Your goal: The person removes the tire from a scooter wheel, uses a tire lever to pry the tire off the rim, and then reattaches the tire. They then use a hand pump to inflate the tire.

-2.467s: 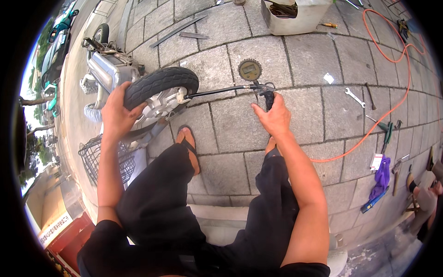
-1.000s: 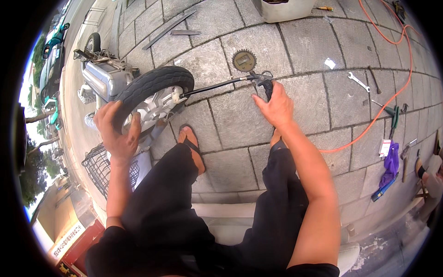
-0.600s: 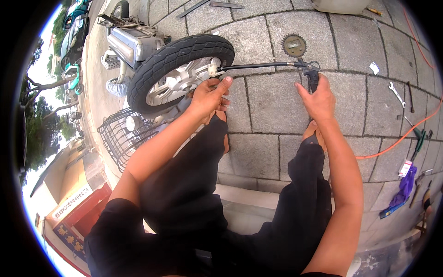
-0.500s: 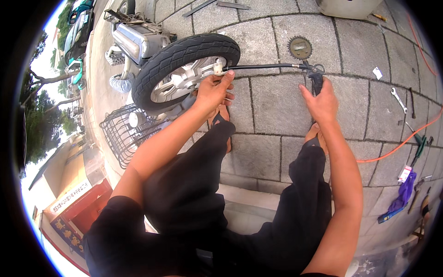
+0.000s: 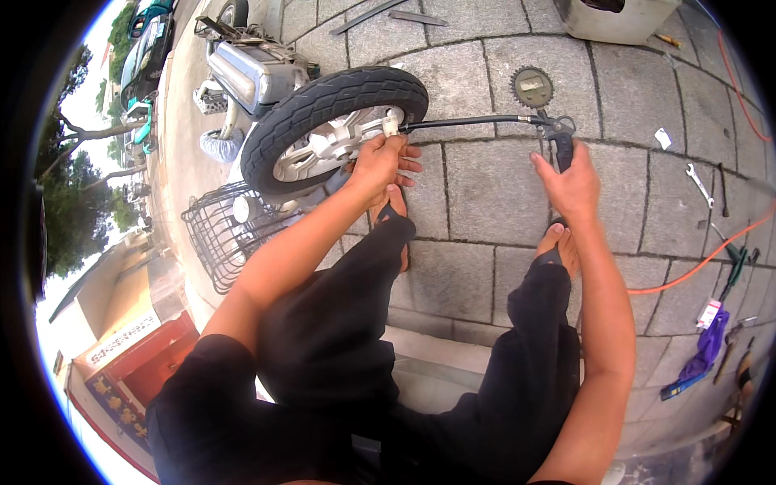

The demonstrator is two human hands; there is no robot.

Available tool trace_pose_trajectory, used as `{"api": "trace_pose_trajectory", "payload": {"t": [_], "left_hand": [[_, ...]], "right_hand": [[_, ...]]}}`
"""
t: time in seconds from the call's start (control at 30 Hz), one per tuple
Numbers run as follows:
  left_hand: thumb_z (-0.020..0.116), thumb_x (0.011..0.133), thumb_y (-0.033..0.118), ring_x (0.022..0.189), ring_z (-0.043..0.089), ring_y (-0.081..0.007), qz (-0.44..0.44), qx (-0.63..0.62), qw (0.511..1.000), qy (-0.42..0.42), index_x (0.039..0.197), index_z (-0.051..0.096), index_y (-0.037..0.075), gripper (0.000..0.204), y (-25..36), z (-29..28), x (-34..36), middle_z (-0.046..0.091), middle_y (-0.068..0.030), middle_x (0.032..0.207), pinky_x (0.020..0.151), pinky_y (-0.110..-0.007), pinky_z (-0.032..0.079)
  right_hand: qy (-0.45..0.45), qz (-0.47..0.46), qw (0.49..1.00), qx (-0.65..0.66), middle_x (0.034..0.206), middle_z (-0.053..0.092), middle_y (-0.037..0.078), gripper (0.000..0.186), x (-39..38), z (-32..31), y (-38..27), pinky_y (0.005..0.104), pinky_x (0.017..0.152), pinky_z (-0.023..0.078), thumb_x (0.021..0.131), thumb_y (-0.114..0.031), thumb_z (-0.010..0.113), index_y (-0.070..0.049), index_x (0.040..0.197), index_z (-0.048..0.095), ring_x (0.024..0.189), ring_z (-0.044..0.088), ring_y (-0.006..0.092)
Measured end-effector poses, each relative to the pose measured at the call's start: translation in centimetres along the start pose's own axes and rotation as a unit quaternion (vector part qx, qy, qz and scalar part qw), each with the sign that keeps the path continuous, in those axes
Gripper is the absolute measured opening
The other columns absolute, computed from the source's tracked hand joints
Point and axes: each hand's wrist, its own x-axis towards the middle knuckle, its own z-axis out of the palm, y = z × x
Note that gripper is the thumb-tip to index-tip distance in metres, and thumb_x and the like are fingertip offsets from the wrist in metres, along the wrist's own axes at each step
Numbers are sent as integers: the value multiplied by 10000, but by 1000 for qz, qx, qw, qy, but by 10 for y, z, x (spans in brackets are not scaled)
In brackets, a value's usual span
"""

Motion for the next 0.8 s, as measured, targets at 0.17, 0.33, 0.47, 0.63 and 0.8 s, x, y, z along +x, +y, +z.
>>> {"api": "trace_pose_trajectory", "payload": {"t": [0.17, 0.33, 0.47, 0.63, 0.8], "left_hand": [[475, 1161, 345, 1012, 724, -267, -19, -125, 988, -85, 1383, 547, 50, 376, -7, -13, -7, 698, -133, 1172, 779, -414, 598], [501, 1162, 362, 1049, 730, -271, -26, -176, 972, -155, 1411, 548, 64, 392, -14, -9, -9, 706, -125, 1238, 794, -423, 602], [552, 1149, 347, 1108, 731, -271, -78, -120, 950, -279, 1458, 551, 70, 416, -25, 8, -23, 703, -139, 1335, 830, -431, 612], [709, 1057, 448, 1200, 700, -273, -50, 182, 920, -345, 1567, 469, -55, 756, -44, 19, -40, 676, -209, 1401, 890, -384, 610], [706, 1074, 378, 1092, 694, -210, -61, 217, 922, -314, 1528, 537, -46, 643, -54, 9, -32, 696, -180, 1344, 851, -348, 588]], "right_hand": [[26, -101, 994, -21, 1148, 763, 229, 809, 5, -21, 6, 452, 912, 584, 833, -518, 888, 19, 1368, 606, 1047, 757, 383], [5, -61, 997, -40, 1065, 774, 183, 745, 13, -31, -10, 435, 840, 592, 825, -495, 894, 37, 1281, 640, 939, 766, 336], [-202, 189, 953, 120, 911, 719, 98, 681, 34, -28, -7, 366, 687, 559, 827, -475, 910, 56, 1179, 668, 739, 668, 224], [-25, 79, 994, 72, 858, 675, 71, 656, 13, -31, 69, 340, 688, 522, 808, -464, 927, 63, 1109, 678, 750, 610, 166], [157, 274, 947, -54, 1100, 758, 278, 745, -38, -103, 198, 464, 953, 560, 788, -509, 900, 87, 1180, 684, 1024, 750, 365]]}}
